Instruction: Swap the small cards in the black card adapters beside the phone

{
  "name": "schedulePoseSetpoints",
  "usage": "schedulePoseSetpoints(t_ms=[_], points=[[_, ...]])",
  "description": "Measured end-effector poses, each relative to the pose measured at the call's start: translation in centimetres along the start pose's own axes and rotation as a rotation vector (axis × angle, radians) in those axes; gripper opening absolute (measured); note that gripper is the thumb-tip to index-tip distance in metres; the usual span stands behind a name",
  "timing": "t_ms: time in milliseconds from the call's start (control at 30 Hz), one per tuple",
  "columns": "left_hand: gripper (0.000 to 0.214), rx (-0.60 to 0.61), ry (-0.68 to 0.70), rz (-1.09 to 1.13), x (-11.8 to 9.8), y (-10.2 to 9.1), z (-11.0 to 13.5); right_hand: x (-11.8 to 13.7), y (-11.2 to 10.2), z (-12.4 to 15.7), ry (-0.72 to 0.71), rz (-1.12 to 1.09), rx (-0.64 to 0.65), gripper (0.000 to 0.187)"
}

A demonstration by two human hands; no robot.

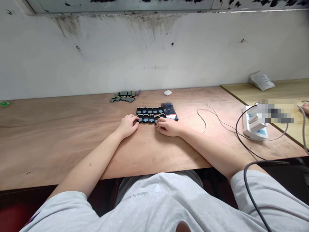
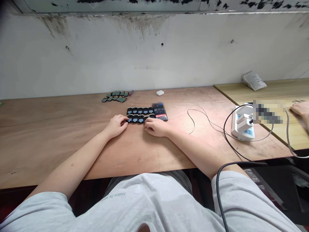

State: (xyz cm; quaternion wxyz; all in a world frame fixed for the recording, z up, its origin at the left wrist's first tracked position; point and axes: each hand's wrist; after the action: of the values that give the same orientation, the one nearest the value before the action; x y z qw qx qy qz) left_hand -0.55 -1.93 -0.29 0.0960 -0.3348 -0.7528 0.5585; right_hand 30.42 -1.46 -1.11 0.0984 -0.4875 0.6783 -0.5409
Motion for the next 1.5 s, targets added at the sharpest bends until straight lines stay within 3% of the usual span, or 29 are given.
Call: schedulePoseSetpoints(t_ms=[467, 600, 867, 1000, 1233, 1500], points=[[0.028, -0.005, 0.004, -0.009, 0.1, 0.2, 0.0, 0.1, -0.1, 0.1, 0.042, 0.029, -0.016, 0.014], [0.027, -0.01, 0.005, -0.009, 0.2, 0.2, 0.1, 0.1, 0.1, 0.1, 0.147, 0.089, -0.08, 0.015], [0.028, -0.022, 0.008, -0.007, 0.2, 0.2, 0.1, 0.2, -0.1, -0.2, 0.198, 0.222, -0.219, 0.017], [0.036, -0.059, -0.034, 0.016, 0.4, 0.2, -0.1, 0.6, -0.2, -0.2, 0.32, 0.288, -0.179, 0.019], [0.043, -0.049, -0.288, -0.054, 1.4, 0.2, -0.4, 0.9, -0.3, -0.3, 0.4, 0.334, -0.112, 0.034], [0.049, 0.049, -0.189, -0.088, 1.1, 0.6, -0.3, 0.6, 0.0, -0.5, 0.409, 0.387, -0.092, 0.042]])
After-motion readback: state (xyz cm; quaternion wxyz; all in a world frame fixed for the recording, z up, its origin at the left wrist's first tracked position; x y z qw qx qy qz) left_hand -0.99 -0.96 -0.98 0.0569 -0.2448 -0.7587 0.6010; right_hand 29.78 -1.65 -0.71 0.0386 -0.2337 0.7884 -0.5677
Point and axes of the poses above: each hand's wrist, its own z-axis away from the middle knuckle, its own y-axis out of the palm, x = y × z, and after that the axes turned 13 degrees about y, right-handed
